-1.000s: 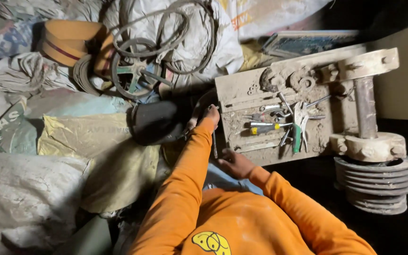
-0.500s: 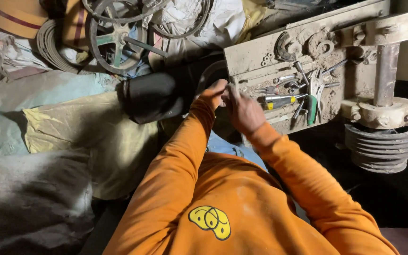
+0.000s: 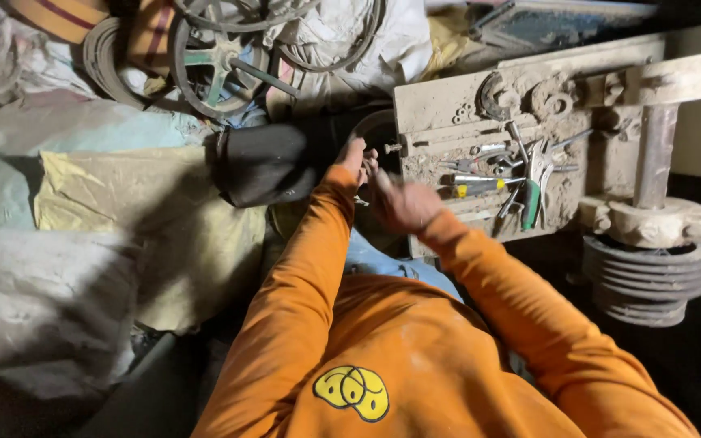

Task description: The person kneels beside a dusty machine base and uses a wrench to loosen and turn bolts on its side, working on the fasteners one at a time. Various tools including pliers and screwdrivers lie on the machine surface as the person continues working on the bolts.

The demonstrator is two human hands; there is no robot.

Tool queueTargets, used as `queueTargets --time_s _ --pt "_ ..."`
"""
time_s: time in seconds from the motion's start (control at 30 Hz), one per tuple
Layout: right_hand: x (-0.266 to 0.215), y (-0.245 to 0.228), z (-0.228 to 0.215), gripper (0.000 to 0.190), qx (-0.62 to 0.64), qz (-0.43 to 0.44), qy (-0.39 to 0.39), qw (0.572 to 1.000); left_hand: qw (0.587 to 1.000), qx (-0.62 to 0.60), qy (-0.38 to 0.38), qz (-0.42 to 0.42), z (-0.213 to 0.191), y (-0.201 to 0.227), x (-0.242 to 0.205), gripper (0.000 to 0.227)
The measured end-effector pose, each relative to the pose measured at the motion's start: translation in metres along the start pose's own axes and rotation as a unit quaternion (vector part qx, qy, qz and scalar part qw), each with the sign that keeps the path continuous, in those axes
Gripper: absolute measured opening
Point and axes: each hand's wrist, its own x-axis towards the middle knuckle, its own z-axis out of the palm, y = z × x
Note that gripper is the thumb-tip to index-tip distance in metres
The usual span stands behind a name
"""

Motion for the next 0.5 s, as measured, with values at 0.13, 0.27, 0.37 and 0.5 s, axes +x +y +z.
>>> queueTargets --time_s 0.13,0.27,0.37,0.5 --pt "-0.065 0.005 0.057 0.041 0.017 0.053 -0.22 0.974 0.985 0.069 0.035 0.155 -0.001 -0.047 0.087 0.031" --pt "-0.077 0.002 0.064 0.041 0.017 0.07 -0.182 0.981 0.872 0.262 0.06 0.408 -0.021 -0.102 0.13 0.07" --pt "-0.077 0.007 0.065 0.031 -0.022 0.09 -0.204 0.975 0.908 0.28 0.079 0.302 0.039 -0.068 0.001 0.074" --pt "-0.085 0.019 0.086 0.034 -0.036 0.125 -0.199 0.971 0.763 0.446 0.068 0.463 -0.012 -0.097 0.079 0.072"
